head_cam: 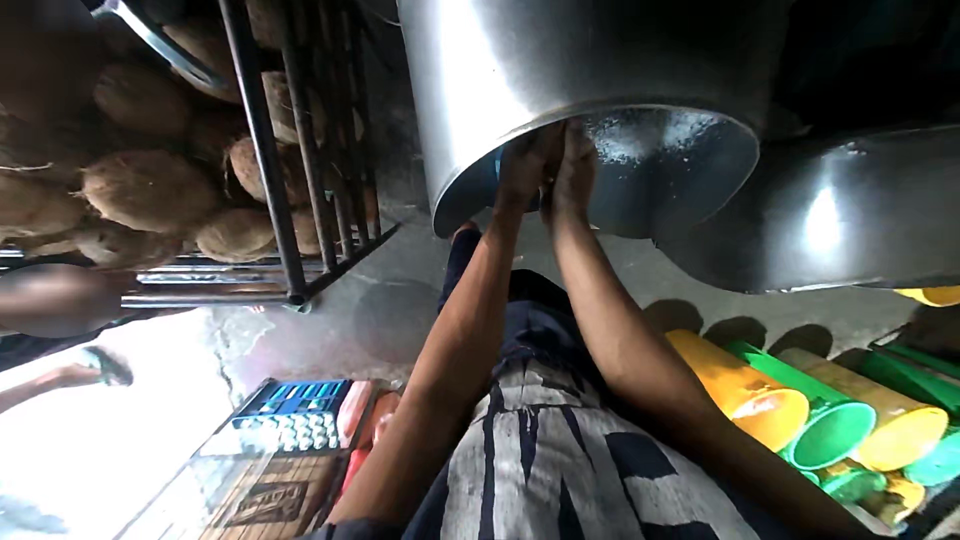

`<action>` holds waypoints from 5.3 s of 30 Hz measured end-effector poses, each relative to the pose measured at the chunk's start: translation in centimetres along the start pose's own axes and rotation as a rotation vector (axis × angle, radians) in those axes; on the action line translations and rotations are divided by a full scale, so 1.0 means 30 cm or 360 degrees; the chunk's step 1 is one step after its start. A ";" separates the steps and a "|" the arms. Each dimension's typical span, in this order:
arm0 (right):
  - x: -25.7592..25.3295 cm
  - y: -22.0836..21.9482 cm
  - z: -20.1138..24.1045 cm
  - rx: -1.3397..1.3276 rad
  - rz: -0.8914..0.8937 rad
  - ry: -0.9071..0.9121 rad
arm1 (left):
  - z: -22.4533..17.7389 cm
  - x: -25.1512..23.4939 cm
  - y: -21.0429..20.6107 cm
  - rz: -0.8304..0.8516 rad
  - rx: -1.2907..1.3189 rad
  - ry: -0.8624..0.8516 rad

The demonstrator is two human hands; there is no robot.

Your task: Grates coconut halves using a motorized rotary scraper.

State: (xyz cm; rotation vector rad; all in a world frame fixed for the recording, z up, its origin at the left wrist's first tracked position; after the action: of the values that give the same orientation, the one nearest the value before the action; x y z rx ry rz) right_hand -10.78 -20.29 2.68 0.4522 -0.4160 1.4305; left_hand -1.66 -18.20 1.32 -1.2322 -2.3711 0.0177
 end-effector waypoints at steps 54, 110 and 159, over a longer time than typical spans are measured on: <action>0.072 0.007 -0.014 -0.0131 0.0515 -0.0047 | -0.042 0.153 0.035 -0.0174 0.0043 0.0025; 0.116 0.088 -0.049 0.0558 0.0494 0.0282 | 0.080 0.257 0.106 -0.0100 0.0315 0.0312; 0.145 0.186 -0.071 0.0947 0.0672 0.0635 | 0.155 0.227 0.085 0.0027 0.1060 0.0599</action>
State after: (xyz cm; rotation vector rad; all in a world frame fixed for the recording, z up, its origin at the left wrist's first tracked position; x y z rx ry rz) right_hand -15.89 -15.01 3.45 0.5542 0.2691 2.0102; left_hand -4.94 -10.46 -0.69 -0.8367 -1.8032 0.4939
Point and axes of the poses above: each hand's wrist, its own x-axis away from the middle knuckle, its own y-axis out of the back of the hand, z = x × y, the point moved 6 cm from there along -x, towards the middle knuckle, and after that the axes turned 6 degrees about x, right-handed, at the moved point
